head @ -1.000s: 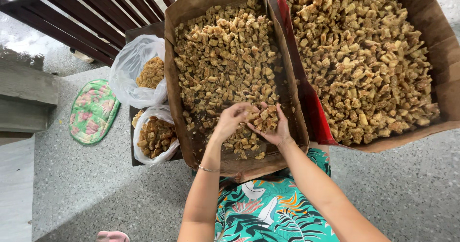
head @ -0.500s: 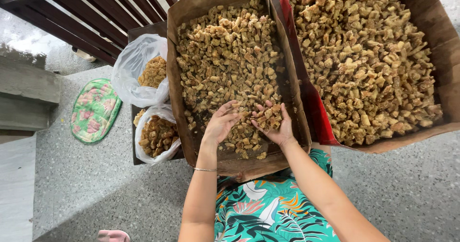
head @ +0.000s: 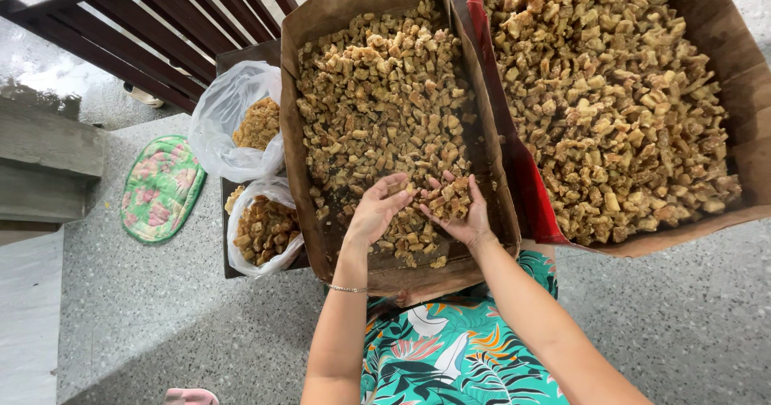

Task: The person sits on the floor and sorts through a large cardboard box filled with small, irregular, light-brown food pieces. They use both hands to pick up handfuls of the pieces, sift through them, and occasionally transfer some into a plastic bag placed to the side.

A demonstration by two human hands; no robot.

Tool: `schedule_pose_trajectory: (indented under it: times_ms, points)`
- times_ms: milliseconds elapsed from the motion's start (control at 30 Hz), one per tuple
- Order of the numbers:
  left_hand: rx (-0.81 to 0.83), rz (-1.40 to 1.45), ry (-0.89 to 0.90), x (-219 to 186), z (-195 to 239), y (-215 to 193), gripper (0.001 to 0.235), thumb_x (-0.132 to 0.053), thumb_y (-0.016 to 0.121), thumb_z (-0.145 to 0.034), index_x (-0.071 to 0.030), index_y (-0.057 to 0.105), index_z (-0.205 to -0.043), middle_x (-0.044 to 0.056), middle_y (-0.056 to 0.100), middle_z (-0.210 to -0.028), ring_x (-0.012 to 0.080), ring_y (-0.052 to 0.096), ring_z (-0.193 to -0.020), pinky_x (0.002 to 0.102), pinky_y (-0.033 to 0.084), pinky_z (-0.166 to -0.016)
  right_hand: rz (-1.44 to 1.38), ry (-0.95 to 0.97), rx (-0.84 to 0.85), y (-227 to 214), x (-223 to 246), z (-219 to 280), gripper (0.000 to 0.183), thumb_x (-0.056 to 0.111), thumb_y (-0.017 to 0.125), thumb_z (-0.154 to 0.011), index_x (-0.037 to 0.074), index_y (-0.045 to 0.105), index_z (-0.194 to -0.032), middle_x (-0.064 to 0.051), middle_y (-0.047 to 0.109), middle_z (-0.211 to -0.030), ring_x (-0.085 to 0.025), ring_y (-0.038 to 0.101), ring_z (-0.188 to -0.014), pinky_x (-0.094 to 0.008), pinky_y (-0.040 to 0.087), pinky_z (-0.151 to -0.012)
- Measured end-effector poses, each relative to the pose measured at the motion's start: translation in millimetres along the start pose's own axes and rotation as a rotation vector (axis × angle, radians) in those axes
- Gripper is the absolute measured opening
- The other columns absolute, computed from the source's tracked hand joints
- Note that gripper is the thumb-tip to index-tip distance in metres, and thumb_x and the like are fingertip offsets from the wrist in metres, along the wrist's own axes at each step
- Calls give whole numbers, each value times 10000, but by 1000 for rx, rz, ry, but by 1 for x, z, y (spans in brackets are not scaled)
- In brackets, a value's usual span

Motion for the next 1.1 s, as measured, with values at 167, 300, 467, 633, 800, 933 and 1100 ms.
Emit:
schedule_pose_trajectory:
  times_ms: [167, 300, 467, 633, 800, 933, 1100]
  points:
    - [55, -146, 127, -1, 3, 5, 495, 74, 685, -922, -17, 576, -1396, 94, 665, -1206, 184, 638, -1137, 321, 535, -1038, -18, 4, 9, 0, 0, 0, 576, 625, 472, -1012, 193, 553, -1384, -122, 606, -1413, -388, 597, -1255, -597, 474, -1074]
    - [-26, -307, 149, -3, 3, 12, 473, 27, 700, -920, -46, 607, -1378, 90, 678, -1243, 176, 659, -1151, 317, 554, -1016, 17, -12, -12, 2, -2, 1, 574, 624, 473, -1008, 198, 556, -1384, -121, 608, -1414, -374, 605, -1242, -589, 488, -1056]
    - [-46, -384, 137, -10, 8, 22, 499, -65, 749, -917, -66, 602, -1394, 108, 709, -1224, 178, 676, -1117, 316, 557, -983, 27, -13, -14, 1, -2, 1, 576, 629, 463, -1014, 204, 559, -1391, -113, 605, -1409, -365, 609, -1236, -581, 492, -1054]
    - [-44, -398, 115, -9, 9, 23, 539, -37, 751, -886, -69, 585, -1398, 87, 697, -1212, 185, 671, -1110, 334, 572, -959, 26, -9, -7, -1, -2, -1, 575, 630, 461, -1016, 206, 559, -1392, -108, 610, -1412, -353, 607, -1239, -583, 492, -1055]
    - [-12, -323, 144, 3, 2, 14, 582, 48, 752, -839, -51, 566, -1382, 53, 606, -1324, 194, 602, -1224, 338, 567, -982, 5, 9, 5, 0, -2, 0, 555, 628, 469, -1013, 207, 579, -1359, -101, 621, -1393, -362, 605, -1245, -589, 494, -1049]
    - [7, -162, 111, 17, -5, 7, 552, 75, 757, -894, -33, 572, -1403, 106, 600, -1246, 221, 606, -1172, 337, 562, -991, 37, 31, -18, 6, -2, 4, 551, 634, 477, -998, 211, 601, -1330, -90, 625, -1361, -335, 612, -1246, -607, 500, -1049]
    - [-6, -254, 141, 19, -7, 14, 462, 53, 708, -899, -31, 589, -1337, 149, 703, -1213, 205, 703, -1093, 310, 581, -935, 110, 104, -20, 5, -4, 6, 557, 636, 496, -994, 188, 635, -1293, -98, 656, -1300, -300, 621, -1221, -611, 491, -1058]
Point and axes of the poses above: each hand's wrist, its own z-axis away from the middle knuckle, its own y-axis out of the palm, x = y × z, the point moved 2 cm from there along -z, towards the middle knuckle
